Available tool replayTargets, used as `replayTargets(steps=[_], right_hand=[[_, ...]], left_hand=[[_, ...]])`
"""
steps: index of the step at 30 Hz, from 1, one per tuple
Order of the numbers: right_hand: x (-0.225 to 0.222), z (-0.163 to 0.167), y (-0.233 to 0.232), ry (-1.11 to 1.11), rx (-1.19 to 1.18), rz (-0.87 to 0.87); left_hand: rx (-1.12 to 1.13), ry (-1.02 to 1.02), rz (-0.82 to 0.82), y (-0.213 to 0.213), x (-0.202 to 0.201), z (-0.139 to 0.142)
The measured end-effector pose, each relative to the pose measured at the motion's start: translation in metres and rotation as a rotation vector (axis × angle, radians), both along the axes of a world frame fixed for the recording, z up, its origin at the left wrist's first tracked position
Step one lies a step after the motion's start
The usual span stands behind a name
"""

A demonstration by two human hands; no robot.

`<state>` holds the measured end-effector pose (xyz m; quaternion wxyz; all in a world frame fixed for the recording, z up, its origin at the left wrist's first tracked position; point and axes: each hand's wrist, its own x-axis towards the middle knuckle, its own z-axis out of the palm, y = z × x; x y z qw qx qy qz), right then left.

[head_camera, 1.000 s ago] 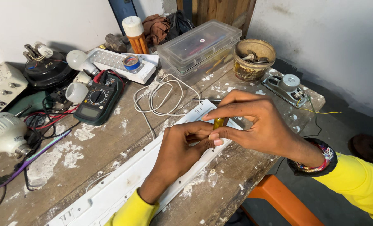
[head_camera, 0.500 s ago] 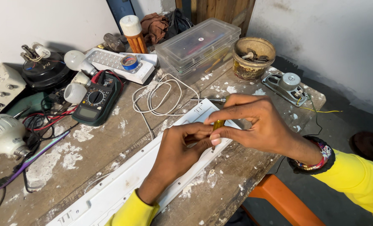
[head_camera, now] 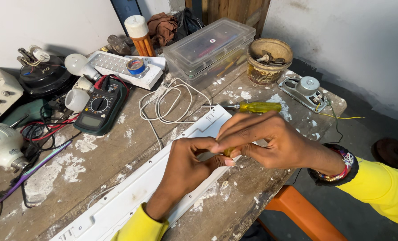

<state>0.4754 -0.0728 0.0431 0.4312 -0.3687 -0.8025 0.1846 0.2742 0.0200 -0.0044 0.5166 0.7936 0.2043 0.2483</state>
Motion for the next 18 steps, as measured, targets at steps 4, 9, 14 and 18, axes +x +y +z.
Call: replayTargets(steps=[4,9,14,18], right_hand=[[-0.003,0.001,0.0,-0.016,-0.023,-0.03],[-0.004,-0.007,0.007,0.043,-0.132,-0.216],[0.001,-0.013,0.002,0.099,-0.081,-0.148],[0.003,-0.009,0.005,0.006,0.004,-0.14]], left_hand=[[0.004,-0.079,0.079,-0.003,-0.002,0.005],[-0.061,0.051,0.28,-0.013,0.003,-0.001],[-0.016,-0.164,0.141,-0.011,0.001,0.0],[-0.099,-0.083,-0.051,-0.003,-0.002,0.004]])
